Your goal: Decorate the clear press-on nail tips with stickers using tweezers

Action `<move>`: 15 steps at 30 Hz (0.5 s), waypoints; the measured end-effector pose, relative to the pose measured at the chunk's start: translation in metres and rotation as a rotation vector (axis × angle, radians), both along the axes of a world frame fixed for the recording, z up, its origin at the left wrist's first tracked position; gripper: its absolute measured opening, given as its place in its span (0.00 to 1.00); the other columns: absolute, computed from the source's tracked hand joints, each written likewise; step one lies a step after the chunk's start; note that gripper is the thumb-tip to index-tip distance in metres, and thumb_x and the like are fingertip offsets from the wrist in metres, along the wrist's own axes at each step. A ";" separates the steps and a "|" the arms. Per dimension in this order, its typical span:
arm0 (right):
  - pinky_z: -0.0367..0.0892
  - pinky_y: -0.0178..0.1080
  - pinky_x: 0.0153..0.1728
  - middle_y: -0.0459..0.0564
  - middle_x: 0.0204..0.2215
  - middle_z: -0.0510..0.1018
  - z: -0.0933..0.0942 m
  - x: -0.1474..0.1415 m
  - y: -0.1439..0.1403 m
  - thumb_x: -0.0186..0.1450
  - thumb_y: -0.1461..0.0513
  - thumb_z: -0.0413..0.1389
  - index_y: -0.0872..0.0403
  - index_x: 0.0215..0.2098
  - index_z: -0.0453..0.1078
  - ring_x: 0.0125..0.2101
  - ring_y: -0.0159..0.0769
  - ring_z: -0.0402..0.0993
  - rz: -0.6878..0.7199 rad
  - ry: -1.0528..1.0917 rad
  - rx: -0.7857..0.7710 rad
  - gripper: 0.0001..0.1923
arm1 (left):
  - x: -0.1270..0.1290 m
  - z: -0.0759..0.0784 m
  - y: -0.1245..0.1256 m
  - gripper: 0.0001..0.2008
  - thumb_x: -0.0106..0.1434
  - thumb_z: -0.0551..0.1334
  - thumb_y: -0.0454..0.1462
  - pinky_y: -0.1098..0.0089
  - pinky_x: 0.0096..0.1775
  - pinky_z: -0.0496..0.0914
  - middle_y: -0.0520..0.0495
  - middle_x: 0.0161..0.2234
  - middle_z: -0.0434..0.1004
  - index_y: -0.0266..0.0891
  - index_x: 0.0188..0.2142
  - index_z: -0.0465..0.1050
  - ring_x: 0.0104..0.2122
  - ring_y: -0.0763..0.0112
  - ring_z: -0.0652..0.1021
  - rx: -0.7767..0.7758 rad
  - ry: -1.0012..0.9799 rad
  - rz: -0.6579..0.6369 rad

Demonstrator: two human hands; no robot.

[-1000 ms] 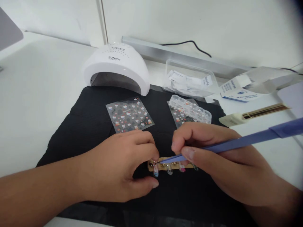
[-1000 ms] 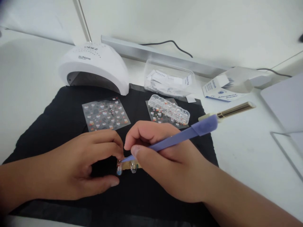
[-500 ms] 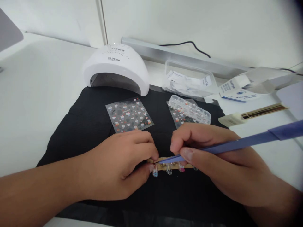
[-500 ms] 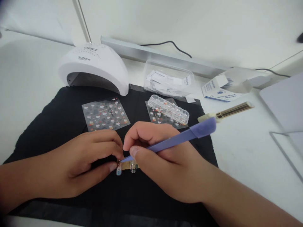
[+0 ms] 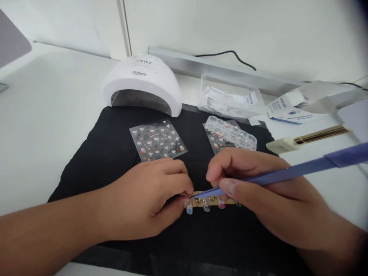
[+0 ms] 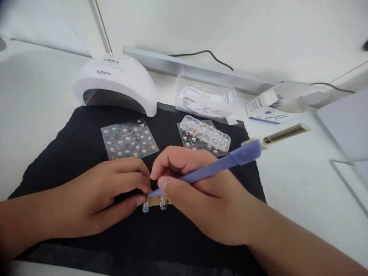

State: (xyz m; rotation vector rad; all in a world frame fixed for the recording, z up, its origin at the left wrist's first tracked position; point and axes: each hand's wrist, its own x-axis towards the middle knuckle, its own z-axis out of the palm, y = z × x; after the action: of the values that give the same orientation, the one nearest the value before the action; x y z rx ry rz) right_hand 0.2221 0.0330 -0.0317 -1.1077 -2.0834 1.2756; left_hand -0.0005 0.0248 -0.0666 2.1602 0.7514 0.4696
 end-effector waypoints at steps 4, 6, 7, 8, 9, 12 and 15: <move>0.60 0.29 0.19 0.41 0.20 0.71 0.001 0.000 0.001 0.65 0.65 0.52 0.50 0.30 0.71 0.20 0.26 0.64 -0.033 0.011 -0.008 0.07 | 0.000 -0.001 -0.001 0.07 0.66 0.57 0.30 0.70 0.37 0.67 0.49 0.37 0.73 0.38 0.40 0.74 0.36 0.70 0.73 0.018 0.005 0.008; 0.59 0.29 0.18 0.41 0.20 0.71 0.001 0.000 0.002 0.64 0.65 0.53 0.50 0.30 0.71 0.20 0.26 0.63 -0.049 0.018 -0.023 0.07 | 0.000 -0.001 0.000 0.07 0.66 0.57 0.31 0.70 0.38 0.67 0.49 0.38 0.74 0.38 0.40 0.74 0.36 0.70 0.73 0.017 0.014 0.006; 0.59 0.29 0.18 0.41 0.20 0.71 0.001 0.001 0.002 0.63 0.65 0.54 0.50 0.30 0.71 0.20 0.26 0.63 -0.059 0.026 -0.037 0.07 | 0.000 -0.001 0.000 0.07 0.66 0.58 0.31 0.70 0.38 0.67 0.50 0.38 0.74 0.38 0.40 0.74 0.36 0.70 0.73 0.016 0.015 0.004; 0.59 0.30 0.18 0.42 0.20 0.71 0.001 0.001 0.003 0.63 0.65 0.54 0.50 0.29 0.72 0.20 0.26 0.64 -0.073 0.038 -0.052 0.07 | 0.000 -0.001 0.000 0.07 0.66 0.58 0.31 0.70 0.38 0.67 0.50 0.38 0.74 0.38 0.40 0.74 0.36 0.70 0.73 0.016 0.016 0.004; 0.58 0.30 0.18 0.42 0.19 0.71 0.001 0.002 0.003 0.63 0.65 0.55 0.50 0.29 0.72 0.19 0.27 0.64 -0.090 0.054 -0.067 0.06 | 0.000 -0.001 0.000 0.06 0.66 0.58 0.31 0.70 0.38 0.67 0.50 0.38 0.74 0.38 0.40 0.74 0.36 0.70 0.73 0.015 0.015 0.006; 0.58 0.31 0.17 0.43 0.19 0.71 0.003 0.005 0.004 0.62 0.63 0.57 0.49 0.29 0.74 0.19 0.28 0.64 -0.182 0.134 -0.100 0.05 | 0.000 -0.001 0.000 0.06 0.67 0.57 0.30 0.70 0.38 0.67 0.50 0.37 0.73 0.38 0.39 0.73 0.36 0.71 0.73 0.018 0.006 0.018; 0.60 0.31 0.17 0.44 0.19 0.72 0.005 0.007 0.005 0.60 0.63 0.59 0.49 0.28 0.76 0.20 0.28 0.66 -0.277 0.214 -0.127 0.05 | 0.001 -0.002 0.000 0.06 0.67 0.57 0.31 0.71 0.37 0.67 0.50 0.37 0.73 0.37 0.38 0.73 0.36 0.71 0.73 0.024 0.006 0.025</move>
State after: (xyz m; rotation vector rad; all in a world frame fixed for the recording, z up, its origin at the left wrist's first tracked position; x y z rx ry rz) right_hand 0.2288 0.0378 -0.0268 -1.2077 -1.6487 1.3369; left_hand 0.0005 0.0249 -0.0681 2.1778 0.7805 0.4880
